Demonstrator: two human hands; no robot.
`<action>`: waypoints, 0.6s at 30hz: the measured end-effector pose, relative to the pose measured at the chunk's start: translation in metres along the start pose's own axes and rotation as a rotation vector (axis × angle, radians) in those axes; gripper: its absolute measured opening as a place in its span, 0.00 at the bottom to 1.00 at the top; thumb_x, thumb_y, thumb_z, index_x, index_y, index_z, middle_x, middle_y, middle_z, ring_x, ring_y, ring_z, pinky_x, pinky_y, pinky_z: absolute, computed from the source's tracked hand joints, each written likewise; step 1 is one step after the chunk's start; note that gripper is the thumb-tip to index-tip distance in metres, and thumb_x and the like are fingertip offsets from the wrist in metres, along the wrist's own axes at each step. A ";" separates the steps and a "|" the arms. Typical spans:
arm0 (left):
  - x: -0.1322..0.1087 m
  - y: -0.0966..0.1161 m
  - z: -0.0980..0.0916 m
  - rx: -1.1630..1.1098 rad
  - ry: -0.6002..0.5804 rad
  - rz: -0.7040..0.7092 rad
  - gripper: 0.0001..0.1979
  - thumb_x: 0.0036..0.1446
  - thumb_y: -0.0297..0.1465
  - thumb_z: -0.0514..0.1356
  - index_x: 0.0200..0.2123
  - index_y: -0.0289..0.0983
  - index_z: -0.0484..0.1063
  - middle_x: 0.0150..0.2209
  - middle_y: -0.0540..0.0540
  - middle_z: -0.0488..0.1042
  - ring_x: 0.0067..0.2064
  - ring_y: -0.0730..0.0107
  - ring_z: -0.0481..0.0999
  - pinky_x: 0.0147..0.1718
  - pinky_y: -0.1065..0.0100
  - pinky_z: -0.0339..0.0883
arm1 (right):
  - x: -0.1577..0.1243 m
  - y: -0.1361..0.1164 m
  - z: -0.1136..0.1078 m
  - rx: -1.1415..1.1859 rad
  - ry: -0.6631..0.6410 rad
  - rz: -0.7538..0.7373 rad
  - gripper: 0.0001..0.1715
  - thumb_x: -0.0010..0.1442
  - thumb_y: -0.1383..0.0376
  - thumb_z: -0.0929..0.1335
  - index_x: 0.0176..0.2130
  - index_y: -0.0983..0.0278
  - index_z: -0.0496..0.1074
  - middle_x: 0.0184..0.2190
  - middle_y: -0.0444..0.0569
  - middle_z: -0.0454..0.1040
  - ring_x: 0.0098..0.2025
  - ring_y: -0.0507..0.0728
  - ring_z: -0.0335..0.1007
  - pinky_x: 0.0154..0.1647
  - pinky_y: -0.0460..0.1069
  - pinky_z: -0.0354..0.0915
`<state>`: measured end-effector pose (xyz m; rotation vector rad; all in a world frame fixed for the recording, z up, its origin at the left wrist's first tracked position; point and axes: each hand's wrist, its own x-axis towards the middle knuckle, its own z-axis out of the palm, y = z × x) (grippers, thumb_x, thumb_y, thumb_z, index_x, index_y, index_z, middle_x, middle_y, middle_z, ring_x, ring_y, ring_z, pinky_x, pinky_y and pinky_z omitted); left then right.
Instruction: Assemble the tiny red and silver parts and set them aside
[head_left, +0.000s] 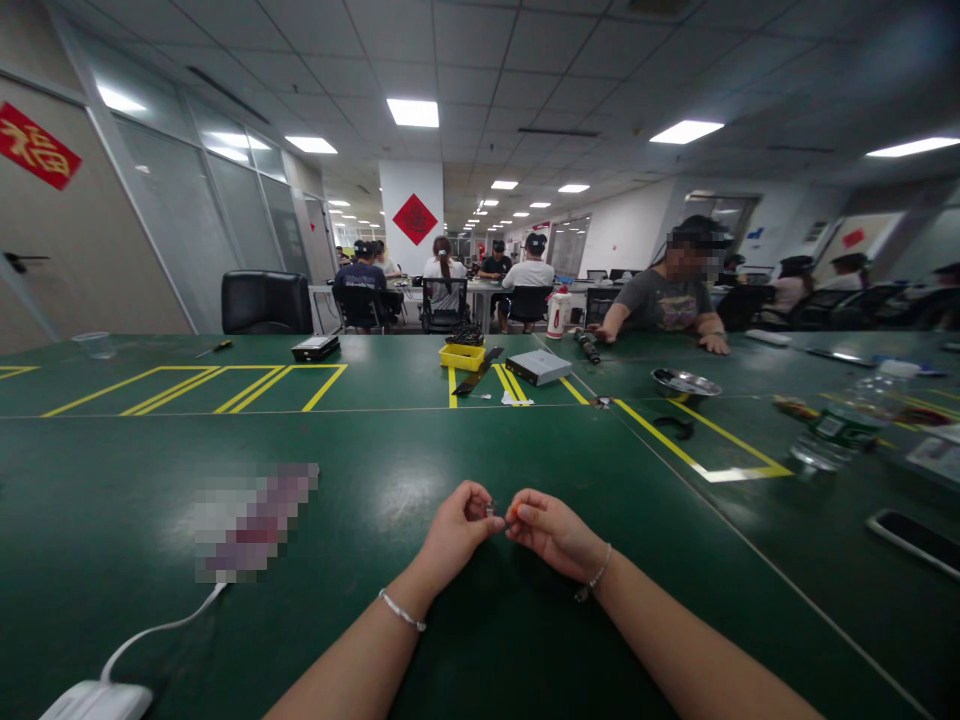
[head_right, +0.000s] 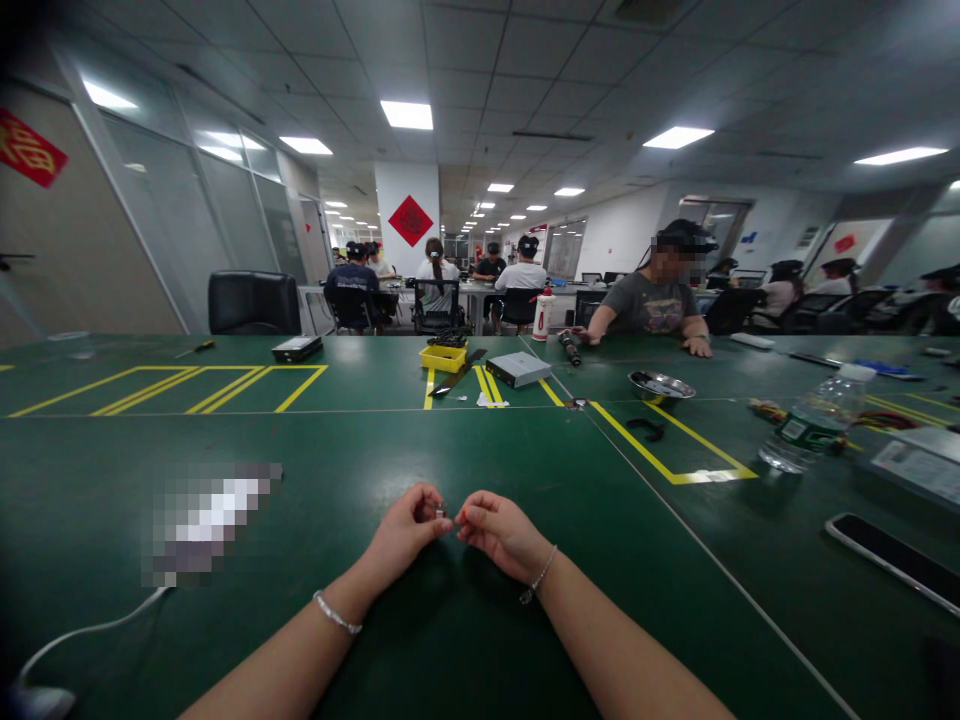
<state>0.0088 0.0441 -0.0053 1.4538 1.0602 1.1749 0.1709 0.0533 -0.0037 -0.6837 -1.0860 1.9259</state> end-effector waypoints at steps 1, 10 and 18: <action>0.000 -0.001 0.000 0.000 0.000 0.002 0.11 0.38 0.27 0.60 0.28 0.36 0.61 0.22 0.55 0.63 0.23 0.79 0.62 0.23 0.76 0.55 | 0.000 0.000 0.000 0.003 -0.003 -0.001 0.07 0.45 0.68 0.67 0.27 0.67 0.64 0.25 0.45 0.68 0.28 0.48 0.65 0.35 0.47 0.58; 0.002 -0.003 -0.001 0.026 0.001 0.036 0.10 0.39 0.25 0.59 0.30 0.35 0.64 0.21 0.56 0.61 0.23 0.80 0.60 0.23 0.76 0.55 | 0.001 0.002 -0.004 0.013 0.005 0.011 0.10 0.41 0.73 0.68 0.29 0.66 0.65 0.27 0.43 0.68 0.29 0.48 0.65 0.37 0.48 0.58; 0.002 -0.005 0.000 -0.018 0.001 0.022 0.14 0.39 0.23 0.58 0.34 0.35 0.64 0.24 0.53 0.64 0.26 0.78 0.64 0.28 0.74 0.58 | 0.002 0.002 -0.005 -0.003 0.018 0.032 0.12 0.41 0.74 0.68 0.31 0.67 0.67 0.29 0.45 0.69 0.29 0.48 0.65 0.38 0.49 0.58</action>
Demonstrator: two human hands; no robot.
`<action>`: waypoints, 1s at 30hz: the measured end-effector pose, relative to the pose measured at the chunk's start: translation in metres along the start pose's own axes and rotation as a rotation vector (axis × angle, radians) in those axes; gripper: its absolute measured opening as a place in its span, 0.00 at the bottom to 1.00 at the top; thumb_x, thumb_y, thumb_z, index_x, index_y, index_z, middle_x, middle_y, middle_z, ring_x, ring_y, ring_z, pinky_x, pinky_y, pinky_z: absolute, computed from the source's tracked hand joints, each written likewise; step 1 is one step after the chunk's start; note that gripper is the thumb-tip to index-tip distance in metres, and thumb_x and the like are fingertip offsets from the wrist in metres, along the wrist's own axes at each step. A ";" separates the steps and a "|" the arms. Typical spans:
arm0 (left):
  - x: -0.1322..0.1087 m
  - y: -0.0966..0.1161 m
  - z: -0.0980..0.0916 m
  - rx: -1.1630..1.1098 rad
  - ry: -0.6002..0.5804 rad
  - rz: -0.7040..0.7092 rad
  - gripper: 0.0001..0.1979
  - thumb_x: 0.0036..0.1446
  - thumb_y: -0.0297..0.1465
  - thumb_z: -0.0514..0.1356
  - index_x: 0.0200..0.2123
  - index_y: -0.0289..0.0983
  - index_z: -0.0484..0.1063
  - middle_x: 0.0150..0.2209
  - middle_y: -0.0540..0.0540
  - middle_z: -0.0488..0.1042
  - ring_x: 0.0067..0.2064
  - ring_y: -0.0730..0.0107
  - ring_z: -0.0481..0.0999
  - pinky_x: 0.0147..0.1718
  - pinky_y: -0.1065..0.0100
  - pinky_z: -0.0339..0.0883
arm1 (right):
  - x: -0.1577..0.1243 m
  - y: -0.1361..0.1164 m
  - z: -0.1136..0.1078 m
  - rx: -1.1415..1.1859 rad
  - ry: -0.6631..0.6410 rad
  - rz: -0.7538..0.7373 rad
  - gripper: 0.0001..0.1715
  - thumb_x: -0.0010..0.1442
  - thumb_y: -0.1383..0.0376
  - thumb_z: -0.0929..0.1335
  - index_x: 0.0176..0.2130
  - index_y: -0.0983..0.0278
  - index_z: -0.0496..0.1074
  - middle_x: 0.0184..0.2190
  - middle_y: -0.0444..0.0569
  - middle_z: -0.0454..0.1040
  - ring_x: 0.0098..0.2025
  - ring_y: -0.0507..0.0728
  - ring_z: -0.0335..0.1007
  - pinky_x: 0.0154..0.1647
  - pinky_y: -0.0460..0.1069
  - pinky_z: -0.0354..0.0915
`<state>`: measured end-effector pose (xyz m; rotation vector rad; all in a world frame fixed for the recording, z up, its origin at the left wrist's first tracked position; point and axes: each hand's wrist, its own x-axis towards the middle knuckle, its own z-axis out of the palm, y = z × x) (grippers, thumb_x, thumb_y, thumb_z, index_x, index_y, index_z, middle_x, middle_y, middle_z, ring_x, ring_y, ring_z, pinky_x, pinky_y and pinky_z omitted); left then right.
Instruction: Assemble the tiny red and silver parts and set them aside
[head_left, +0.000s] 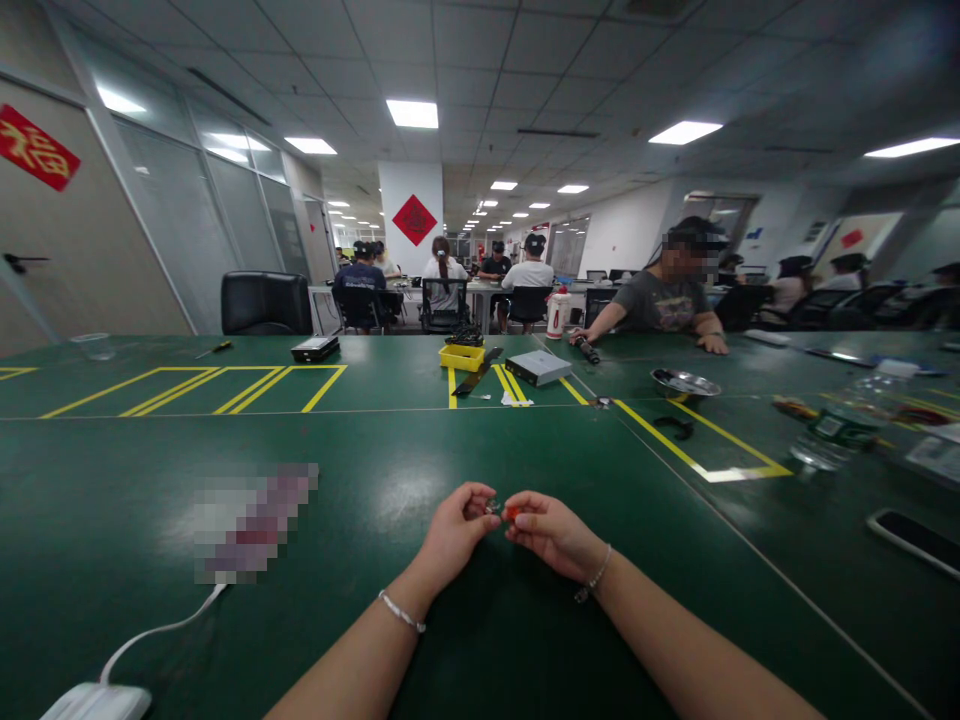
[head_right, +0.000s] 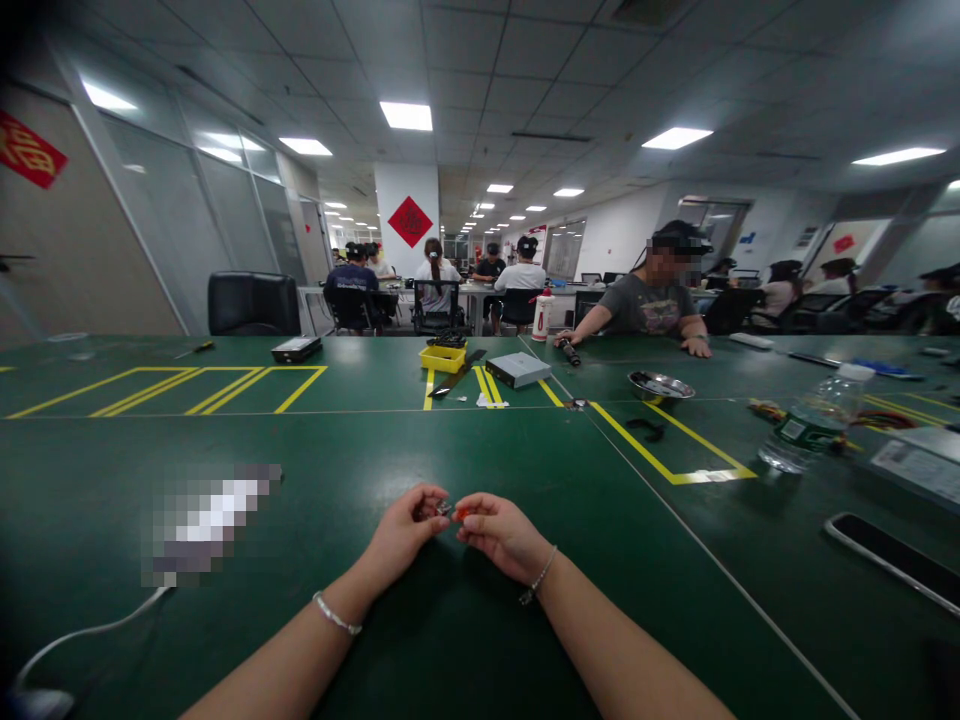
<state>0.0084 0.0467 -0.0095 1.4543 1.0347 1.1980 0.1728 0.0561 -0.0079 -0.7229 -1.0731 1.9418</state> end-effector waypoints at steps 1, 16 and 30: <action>0.000 -0.001 0.000 -0.026 -0.007 0.004 0.14 0.40 0.23 0.58 0.35 0.35 0.63 0.25 0.52 0.66 0.27 0.77 0.65 0.29 0.73 0.59 | 0.000 0.000 0.000 -0.001 -0.003 -0.001 0.12 0.41 0.74 0.67 0.31 0.67 0.67 0.29 0.45 0.68 0.29 0.48 0.65 0.37 0.48 0.58; 0.000 0.002 0.001 -0.097 -0.010 -0.034 0.08 0.47 0.30 0.52 0.33 0.35 0.59 0.29 0.46 0.73 0.29 0.73 0.71 0.32 0.68 0.62 | 0.002 0.000 0.000 0.055 -0.006 -0.011 0.07 0.48 0.68 0.63 0.32 0.68 0.66 0.26 0.46 0.68 0.27 0.48 0.64 0.34 0.48 0.59; -0.001 0.004 0.000 -0.111 -0.033 -0.018 0.08 0.50 0.31 0.50 0.35 0.35 0.61 0.28 0.48 0.72 0.28 0.74 0.69 0.32 0.70 0.61 | 0.002 0.002 -0.003 0.015 -0.016 -0.010 0.09 0.46 0.70 0.66 0.33 0.68 0.67 0.29 0.47 0.69 0.27 0.47 0.65 0.35 0.48 0.58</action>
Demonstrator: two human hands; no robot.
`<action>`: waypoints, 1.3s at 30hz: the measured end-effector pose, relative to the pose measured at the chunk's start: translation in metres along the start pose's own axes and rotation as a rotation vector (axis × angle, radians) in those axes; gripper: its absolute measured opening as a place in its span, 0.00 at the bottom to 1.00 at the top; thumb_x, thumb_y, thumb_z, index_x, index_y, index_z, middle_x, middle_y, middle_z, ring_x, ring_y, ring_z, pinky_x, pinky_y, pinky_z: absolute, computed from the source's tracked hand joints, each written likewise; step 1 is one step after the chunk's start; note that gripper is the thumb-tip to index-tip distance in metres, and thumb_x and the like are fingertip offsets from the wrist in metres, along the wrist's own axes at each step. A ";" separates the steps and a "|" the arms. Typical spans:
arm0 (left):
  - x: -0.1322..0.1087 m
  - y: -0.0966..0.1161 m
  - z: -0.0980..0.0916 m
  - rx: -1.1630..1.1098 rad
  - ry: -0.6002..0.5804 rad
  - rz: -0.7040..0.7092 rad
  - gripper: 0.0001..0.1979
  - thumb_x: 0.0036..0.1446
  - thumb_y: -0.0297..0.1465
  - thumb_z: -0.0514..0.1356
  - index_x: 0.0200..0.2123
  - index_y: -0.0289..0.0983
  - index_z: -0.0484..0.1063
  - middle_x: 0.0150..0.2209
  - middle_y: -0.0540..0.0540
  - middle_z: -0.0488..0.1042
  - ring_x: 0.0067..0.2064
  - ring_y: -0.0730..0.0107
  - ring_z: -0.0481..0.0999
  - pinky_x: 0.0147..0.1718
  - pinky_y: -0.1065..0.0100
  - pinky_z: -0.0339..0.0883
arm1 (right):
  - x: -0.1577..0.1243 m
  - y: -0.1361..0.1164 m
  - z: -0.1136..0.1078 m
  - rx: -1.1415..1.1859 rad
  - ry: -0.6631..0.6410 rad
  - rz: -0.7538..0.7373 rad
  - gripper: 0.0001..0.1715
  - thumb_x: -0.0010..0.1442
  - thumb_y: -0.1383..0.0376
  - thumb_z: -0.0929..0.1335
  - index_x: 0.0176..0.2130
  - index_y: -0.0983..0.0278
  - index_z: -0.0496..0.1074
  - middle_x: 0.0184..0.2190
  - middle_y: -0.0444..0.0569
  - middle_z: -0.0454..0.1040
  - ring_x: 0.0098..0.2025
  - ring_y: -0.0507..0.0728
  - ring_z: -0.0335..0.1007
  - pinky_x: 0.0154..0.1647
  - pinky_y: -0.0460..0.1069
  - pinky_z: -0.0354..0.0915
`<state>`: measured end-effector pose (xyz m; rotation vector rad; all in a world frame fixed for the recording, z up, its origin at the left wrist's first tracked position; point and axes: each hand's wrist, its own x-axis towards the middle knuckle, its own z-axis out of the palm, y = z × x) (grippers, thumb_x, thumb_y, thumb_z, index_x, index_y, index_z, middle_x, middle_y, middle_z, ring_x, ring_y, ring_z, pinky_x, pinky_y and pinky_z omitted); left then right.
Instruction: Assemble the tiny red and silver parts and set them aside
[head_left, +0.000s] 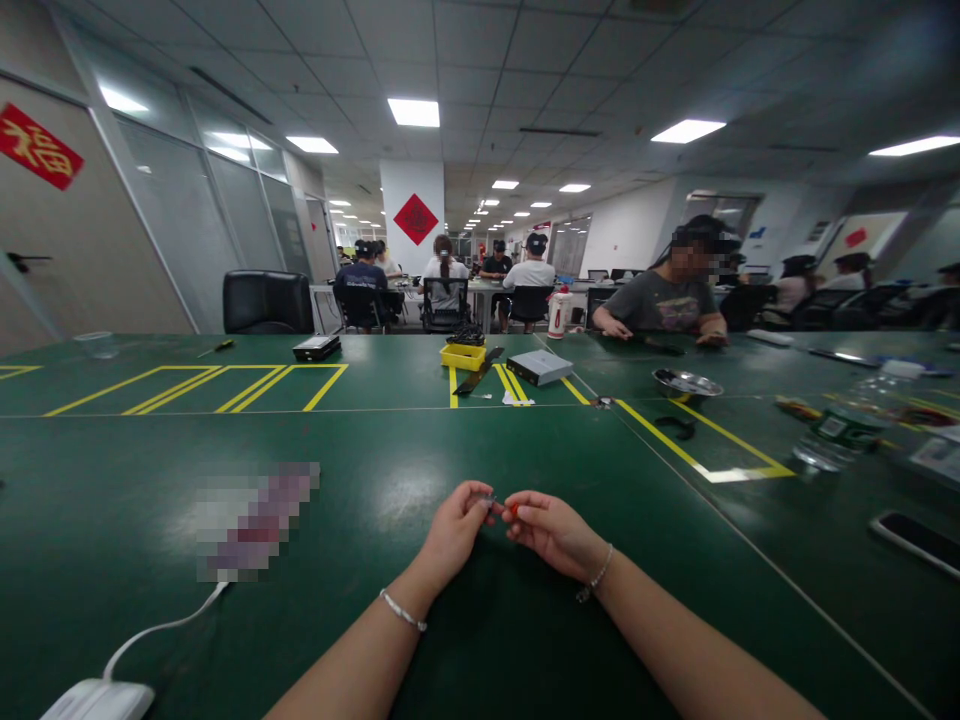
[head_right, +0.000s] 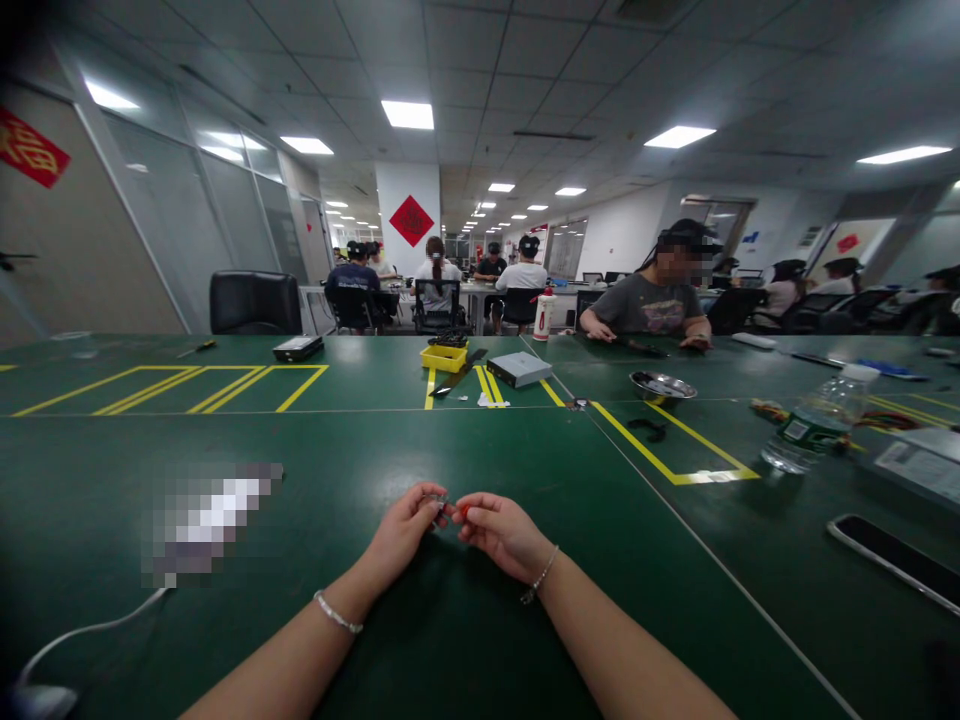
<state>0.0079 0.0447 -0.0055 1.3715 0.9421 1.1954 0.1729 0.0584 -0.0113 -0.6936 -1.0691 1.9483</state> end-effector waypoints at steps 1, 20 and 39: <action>0.000 0.000 0.000 -0.004 -0.001 0.004 0.08 0.50 0.31 0.50 0.35 0.35 0.61 0.28 0.48 0.71 0.29 0.75 0.69 0.32 0.70 0.61 | 0.000 0.000 0.000 -0.004 0.000 0.001 0.09 0.45 0.70 0.66 0.32 0.68 0.67 0.29 0.47 0.69 0.28 0.47 0.65 0.35 0.48 0.58; 0.003 -0.005 0.001 -0.031 0.034 -0.001 0.08 0.49 0.27 0.50 0.35 0.35 0.61 0.34 0.46 0.70 0.29 0.76 0.68 0.31 0.70 0.61 | -0.002 -0.003 0.004 0.021 0.007 0.016 0.14 0.51 0.59 0.62 0.30 0.69 0.66 0.22 0.46 0.69 0.26 0.49 0.65 0.36 0.50 0.59; 0.001 -0.005 0.000 0.168 0.056 0.027 0.10 0.37 0.22 0.57 0.26 0.36 0.62 0.20 0.56 0.62 0.22 0.79 0.61 0.22 0.76 0.53 | -0.003 -0.004 0.006 -0.018 -0.010 -0.001 0.07 0.43 0.70 0.68 0.27 0.67 0.65 0.20 0.42 0.66 0.25 0.47 0.63 0.36 0.49 0.59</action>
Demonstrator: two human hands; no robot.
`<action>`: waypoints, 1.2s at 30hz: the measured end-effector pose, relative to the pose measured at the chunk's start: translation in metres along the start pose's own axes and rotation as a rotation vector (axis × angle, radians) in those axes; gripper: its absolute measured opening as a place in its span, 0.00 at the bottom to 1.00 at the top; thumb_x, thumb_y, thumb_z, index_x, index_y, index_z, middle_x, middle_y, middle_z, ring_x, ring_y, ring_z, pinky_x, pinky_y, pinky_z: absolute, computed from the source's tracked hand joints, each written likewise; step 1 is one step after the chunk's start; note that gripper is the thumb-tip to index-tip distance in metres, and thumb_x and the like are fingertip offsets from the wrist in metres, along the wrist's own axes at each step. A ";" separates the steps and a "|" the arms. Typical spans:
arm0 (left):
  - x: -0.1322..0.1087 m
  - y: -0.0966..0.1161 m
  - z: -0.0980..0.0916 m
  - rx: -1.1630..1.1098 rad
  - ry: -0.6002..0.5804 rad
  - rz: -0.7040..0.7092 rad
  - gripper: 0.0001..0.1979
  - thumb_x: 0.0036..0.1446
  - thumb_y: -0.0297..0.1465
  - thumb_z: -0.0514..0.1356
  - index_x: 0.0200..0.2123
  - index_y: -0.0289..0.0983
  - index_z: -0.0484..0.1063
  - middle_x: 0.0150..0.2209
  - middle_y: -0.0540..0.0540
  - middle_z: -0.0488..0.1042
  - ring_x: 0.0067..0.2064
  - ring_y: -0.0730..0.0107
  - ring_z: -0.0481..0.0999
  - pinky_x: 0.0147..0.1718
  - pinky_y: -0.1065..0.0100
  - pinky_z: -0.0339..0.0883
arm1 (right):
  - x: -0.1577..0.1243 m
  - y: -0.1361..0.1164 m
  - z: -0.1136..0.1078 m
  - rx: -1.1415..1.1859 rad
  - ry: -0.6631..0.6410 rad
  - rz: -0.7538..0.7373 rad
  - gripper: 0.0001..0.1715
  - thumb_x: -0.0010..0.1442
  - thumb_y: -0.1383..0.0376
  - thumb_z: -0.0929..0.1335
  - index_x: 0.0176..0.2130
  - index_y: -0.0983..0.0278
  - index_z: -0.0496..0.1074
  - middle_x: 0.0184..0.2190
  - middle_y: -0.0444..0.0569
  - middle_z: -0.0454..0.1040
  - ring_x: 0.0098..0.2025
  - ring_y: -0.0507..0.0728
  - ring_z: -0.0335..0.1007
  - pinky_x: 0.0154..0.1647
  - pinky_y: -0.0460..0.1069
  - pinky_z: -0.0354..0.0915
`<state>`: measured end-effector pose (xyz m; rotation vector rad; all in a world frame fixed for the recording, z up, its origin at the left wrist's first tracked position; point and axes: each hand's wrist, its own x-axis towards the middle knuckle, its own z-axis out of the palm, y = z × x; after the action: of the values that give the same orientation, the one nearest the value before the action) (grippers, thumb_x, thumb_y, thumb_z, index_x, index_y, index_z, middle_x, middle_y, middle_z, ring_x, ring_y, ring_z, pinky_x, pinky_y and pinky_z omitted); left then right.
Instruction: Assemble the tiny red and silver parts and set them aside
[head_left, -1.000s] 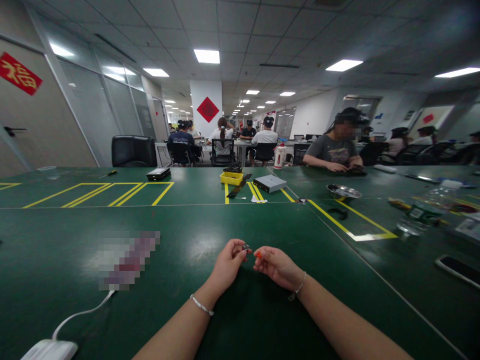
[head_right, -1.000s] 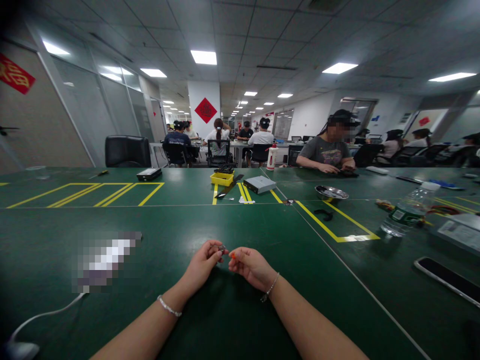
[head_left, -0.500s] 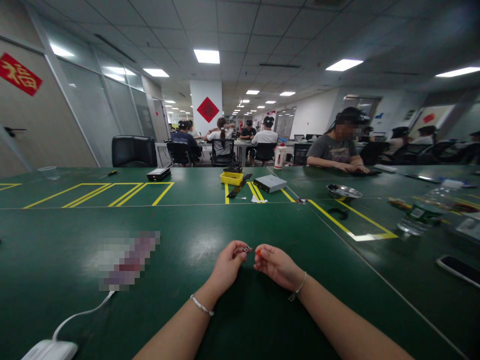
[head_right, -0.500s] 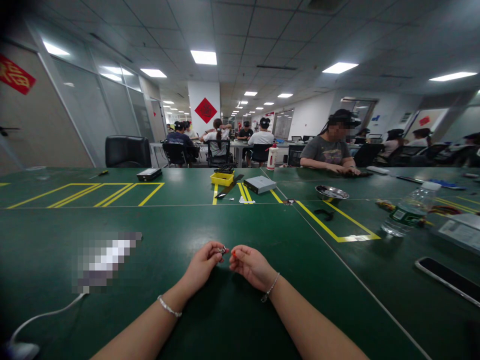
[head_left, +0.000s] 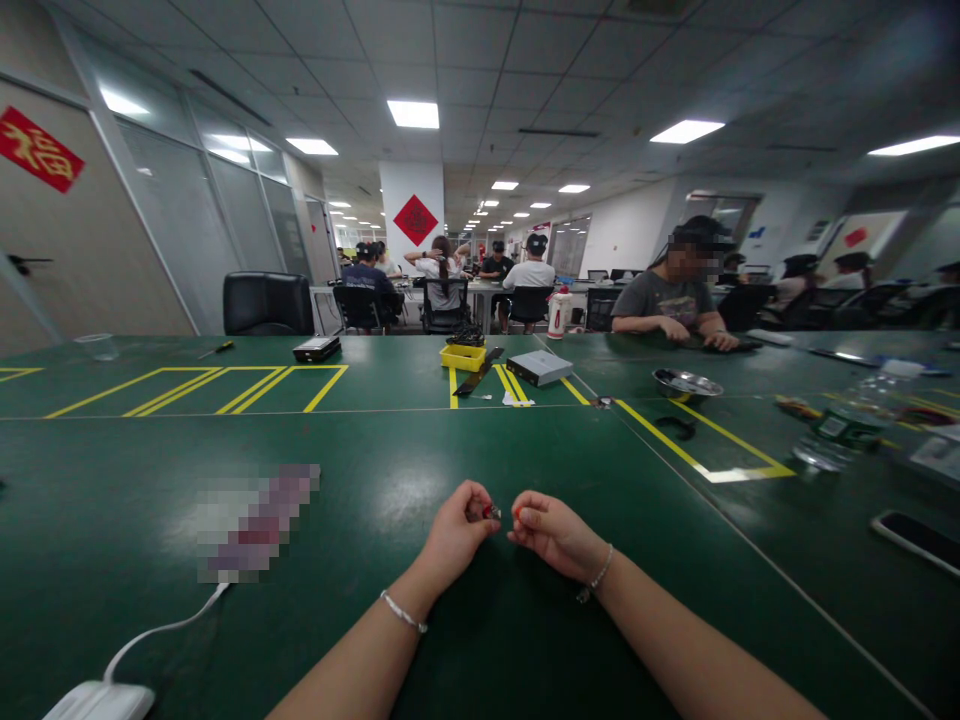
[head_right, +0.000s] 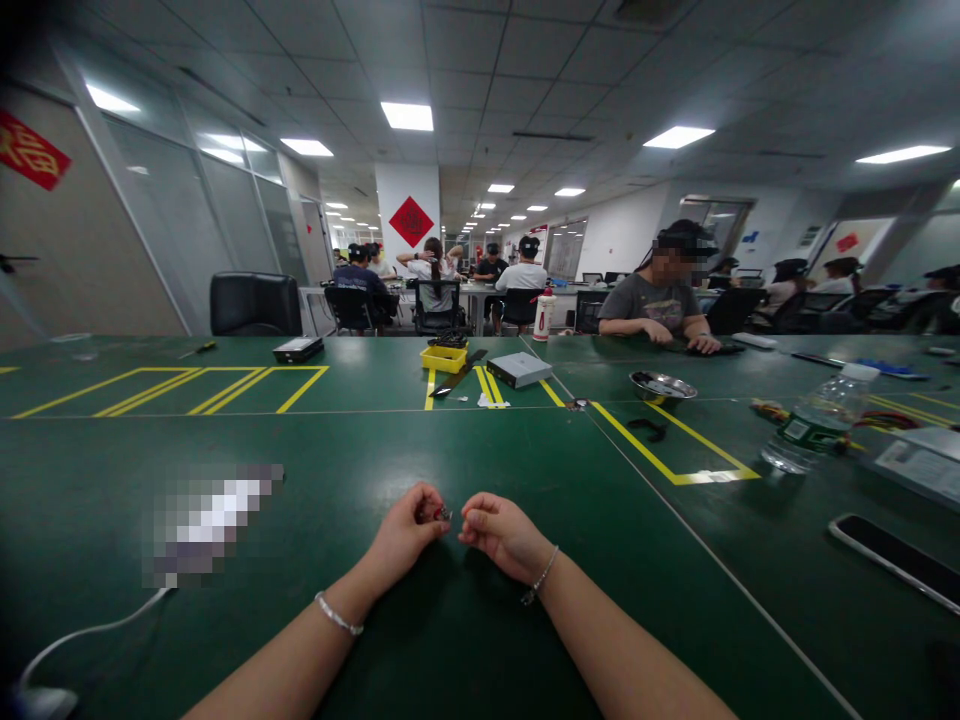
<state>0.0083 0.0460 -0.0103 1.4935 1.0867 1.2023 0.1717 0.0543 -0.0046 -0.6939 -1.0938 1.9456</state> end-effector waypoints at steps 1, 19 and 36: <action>0.000 0.001 0.000 -0.005 0.004 0.001 0.10 0.37 0.22 0.58 0.26 0.36 0.62 0.20 0.56 0.62 0.23 0.79 0.61 0.22 0.76 0.54 | 0.000 0.000 0.000 0.007 0.006 -0.001 0.06 0.45 0.68 0.67 0.27 0.67 0.65 0.19 0.41 0.66 0.24 0.46 0.62 0.36 0.49 0.59; 0.001 0.000 0.000 -0.100 -0.027 -0.022 0.09 0.49 0.29 0.50 0.33 0.35 0.66 0.30 0.48 0.71 0.29 0.74 0.68 0.32 0.70 0.61 | 0.000 0.001 -0.002 0.018 -0.016 -0.013 0.13 0.40 0.72 0.69 0.30 0.65 0.64 0.28 0.44 0.69 0.29 0.48 0.65 0.35 0.47 0.59; -0.003 0.005 0.000 0.037 -0.065 0.007 0.09 0.37 0.21 0.57 0.26 0.36 0.63 0.23 0.54 0.65 0.25 0.78 0.63 0.24 0.75 0.56 | 0.000 -0.001 0.001 0.031 0.010 -0.032 0.10 0.43 0.72 0.67 0.29 0.65 0.63 0.27 0.42 0.67 0.27 0.47 0.64 0.35 0.47 0.59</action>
<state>0.0079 0.0420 -0.0059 1.5553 1.0662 1.1358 0.1712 0.0541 -0.0034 -0.6648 -1.0602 1.9262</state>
